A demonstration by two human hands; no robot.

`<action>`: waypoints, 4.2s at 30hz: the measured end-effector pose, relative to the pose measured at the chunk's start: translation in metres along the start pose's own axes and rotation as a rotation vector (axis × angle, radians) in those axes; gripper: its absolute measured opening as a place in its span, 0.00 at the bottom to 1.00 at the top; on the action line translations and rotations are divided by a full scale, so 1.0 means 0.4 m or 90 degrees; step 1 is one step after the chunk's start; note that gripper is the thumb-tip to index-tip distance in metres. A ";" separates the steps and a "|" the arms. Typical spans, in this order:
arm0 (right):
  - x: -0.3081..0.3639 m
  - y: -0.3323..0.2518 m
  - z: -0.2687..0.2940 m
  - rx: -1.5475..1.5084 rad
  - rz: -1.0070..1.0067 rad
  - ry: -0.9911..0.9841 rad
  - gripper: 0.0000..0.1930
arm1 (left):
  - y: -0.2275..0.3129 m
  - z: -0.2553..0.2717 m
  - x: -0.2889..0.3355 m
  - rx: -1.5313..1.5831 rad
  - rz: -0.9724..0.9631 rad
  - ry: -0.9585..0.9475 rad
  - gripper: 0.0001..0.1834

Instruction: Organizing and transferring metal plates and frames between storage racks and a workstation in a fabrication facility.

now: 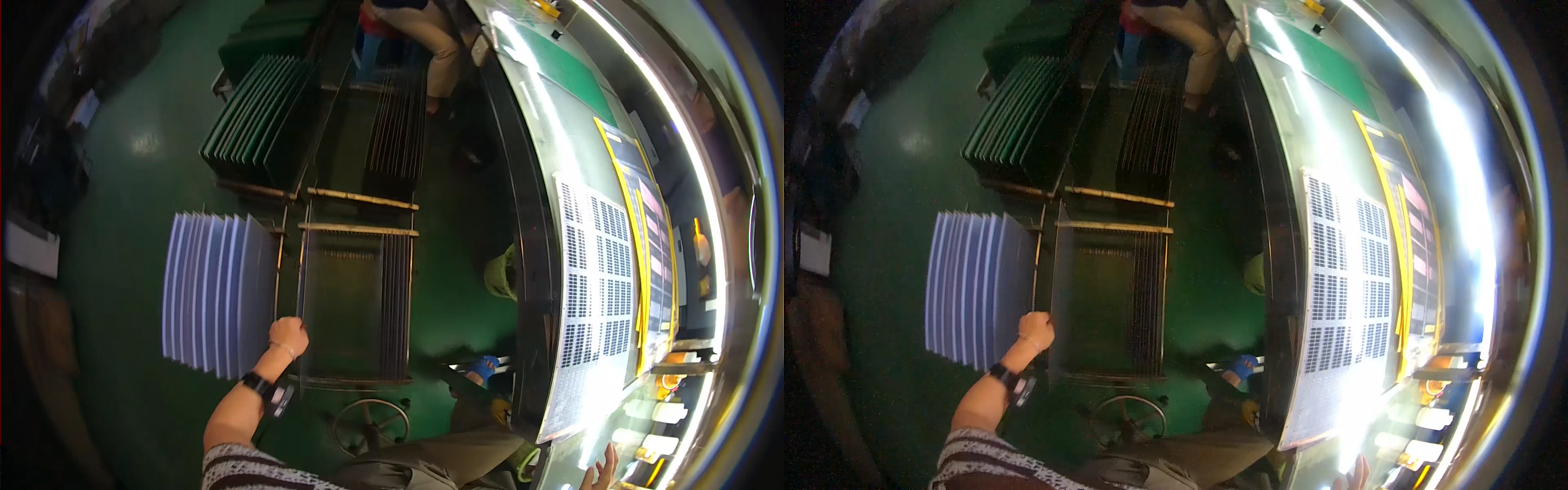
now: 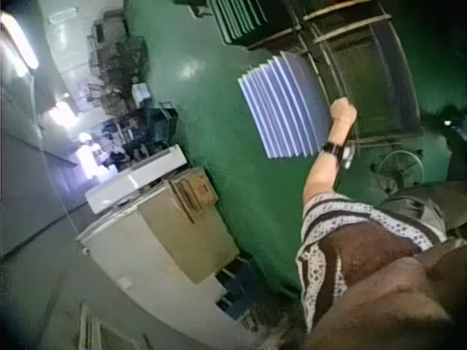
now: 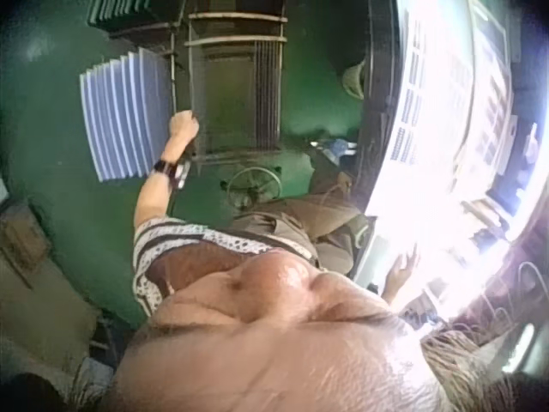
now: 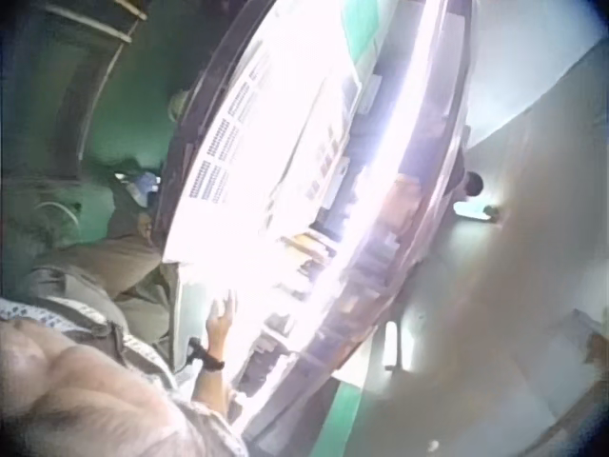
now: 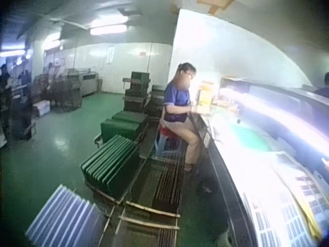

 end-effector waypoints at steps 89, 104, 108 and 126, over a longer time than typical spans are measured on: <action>0.051 -0.036 -0.097 -0.272 0.300 -0.012 0.17 | 0.995 0.266 0.252 1.282 -0.104 -0.526 0.19; -0.133 -0.104 -0.252 0.014 0.639 -0.093 0.17 | 0.988 0.265 0.215 1.373 -0.210 -0.708 0.22; -0.115 -0.110 -0.275 0.095 0.647 -0.042 0.13 | 0.991 0.263 0.221 1.354 -0.179 -0.665 0.22; -0.136 -0.116 -0.234 -0.153 0.595 -0.163 0.15 | 0.986 0.300 0.242 1.312 -0.165 -0.685 0.23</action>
Point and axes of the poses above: each hand's wrist, its own x-axis away from the middle knuckle, its own z-axis out of the back of the hand, y = z × x, the point moved 1 cm from there along -x, towards the middle knuckle, and after that the axes turned 12 degrees about -x, right-handed, at the moved point
